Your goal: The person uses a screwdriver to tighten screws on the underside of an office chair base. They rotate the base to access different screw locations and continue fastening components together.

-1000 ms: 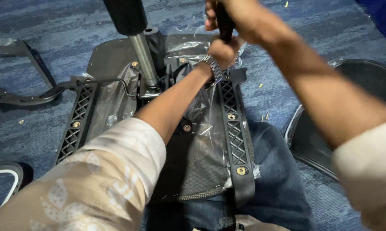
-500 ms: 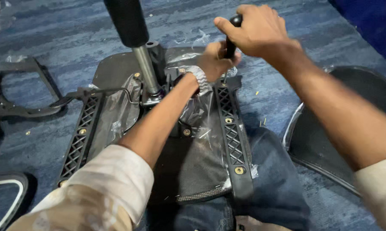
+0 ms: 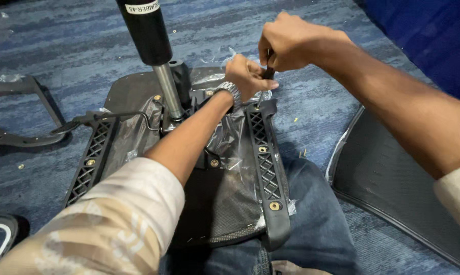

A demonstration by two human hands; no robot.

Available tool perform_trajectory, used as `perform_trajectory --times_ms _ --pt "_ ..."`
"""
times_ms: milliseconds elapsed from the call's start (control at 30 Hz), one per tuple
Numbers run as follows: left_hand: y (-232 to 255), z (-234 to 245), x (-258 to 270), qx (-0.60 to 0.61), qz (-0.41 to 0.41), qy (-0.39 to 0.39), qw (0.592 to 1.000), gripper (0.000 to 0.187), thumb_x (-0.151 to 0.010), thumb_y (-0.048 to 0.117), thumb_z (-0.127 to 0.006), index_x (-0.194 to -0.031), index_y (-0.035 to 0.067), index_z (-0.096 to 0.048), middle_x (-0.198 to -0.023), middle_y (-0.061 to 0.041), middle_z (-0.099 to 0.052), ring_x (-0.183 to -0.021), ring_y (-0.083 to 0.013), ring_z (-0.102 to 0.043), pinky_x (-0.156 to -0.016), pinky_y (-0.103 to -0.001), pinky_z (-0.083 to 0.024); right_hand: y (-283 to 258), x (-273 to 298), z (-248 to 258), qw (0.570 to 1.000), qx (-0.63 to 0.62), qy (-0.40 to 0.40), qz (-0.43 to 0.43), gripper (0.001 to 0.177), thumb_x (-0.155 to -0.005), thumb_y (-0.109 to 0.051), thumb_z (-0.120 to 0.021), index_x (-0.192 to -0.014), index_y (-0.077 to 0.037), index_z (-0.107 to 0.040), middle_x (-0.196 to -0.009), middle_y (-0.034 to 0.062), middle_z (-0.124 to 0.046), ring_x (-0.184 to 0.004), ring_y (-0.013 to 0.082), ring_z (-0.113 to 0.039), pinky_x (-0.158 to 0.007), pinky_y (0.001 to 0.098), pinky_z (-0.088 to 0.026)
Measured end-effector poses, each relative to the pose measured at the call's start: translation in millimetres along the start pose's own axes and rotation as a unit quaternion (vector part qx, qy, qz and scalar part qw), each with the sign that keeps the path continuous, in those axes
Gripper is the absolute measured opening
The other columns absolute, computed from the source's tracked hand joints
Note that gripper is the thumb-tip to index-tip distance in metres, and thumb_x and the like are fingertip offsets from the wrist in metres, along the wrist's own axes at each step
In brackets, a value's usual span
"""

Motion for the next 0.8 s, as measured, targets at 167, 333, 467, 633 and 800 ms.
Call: perform_trajectory --times_ms 167,333,467,633,800 --pt "-4 -6 2 0.079 -0.037 0.099 0.991 0.065 -0.043 0.044 -0.104 -0.077 0.004 -0.065 -0.072 0.000 -0.075 -0.066 -0.0105 -0.075 -0.062 -0.025 -0.064 1 6 -1 1.000 0.002 -0.014 -0.020 0.034 -0.073 -0.016 -0.077 -0.106 -0.012 -0.082 -0.096 0.0165 -0.077 -0.087 0.0363 -0.074 -0.081 0.0459 -0.059" --pt "43 19 60 -0.125 -0.105 0.049 0.985 0.055 -0.063 0.044 -0.094 -0.096 0.004 -0.077 -0.077 -0.006 -0.076 -0.065 -0.0196 -0.068 -0.062 -0.036 -0.055 22 42 -27 0.950 0.130 -0.225 -0.175 0.046 -0.094 -0.051 -0.072 -0.100 -0.007 -0.082 -0.091 0.0138 -0.082 -0.087 0.0271 -0.078 -0.084 0.0422 -0.058" --pt "42 118 193 -0.075 0.018 0.057 0.995 0.023 -0.085 0.027 -0.081 -0.089 0.005 -0.077 -0.076 -0.007 -0.077 -0.068 -0.0169 -0.075 -0.065 -0.034 -0.058 42 111 -67 0.920 -0.254 -0.197 -0.225 0.032 -0.105 -0.038 -0.055 -0.103 -0.008 -0.067 -0.077 0.0108 -0.062 -0.068 0.0239 -0.060 -0.061 0.0405 -0.056" --pt "26 260 344 -0.371 0.231 0.213 0.874 0.049 -0.083 0.040 -0.083 -0.116 0.003 -0.077 -0.111 -0.020 -0.076 -0.100 -0.0309 -0.073 -0.089 -0.043 -0.056 15 186 -186 0.743 -0.526 -0.098 -0.401 0.035 -0.087 -0.039 -0.075 -0.089 -0.005 -0.068 -0.070 0.0048 -0.059 -0.062 0.0171 -0.057 -0.059 0.0321 -0.049" --pt "-47 292 426 -0.290 0.523 0.194 0.778 0.095 -0.071 0.066 -0.088 -0.130 -0.004 -0.066 -0.112 -0.033 -0.072 -0.103 -0.0406 -0.069 -0.090 -0.047 -0.055 -51 198 -221 0.653 -0.612 -0.002 -0.446 0.052 -0.081 -0.051 -0.077 -0.070 -0.004 -0.058 -0.058 0.0039 -0.053 -0.044 0.0154 -0.050 -0.042 0.0323 -0.041"
Point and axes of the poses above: each hand's wrist, its own x-axis away from the middle knuckle, its own z-axis out of the back of the hand, y = z × x, the point moved 6 cm from there along -x, towards the middle knuckle
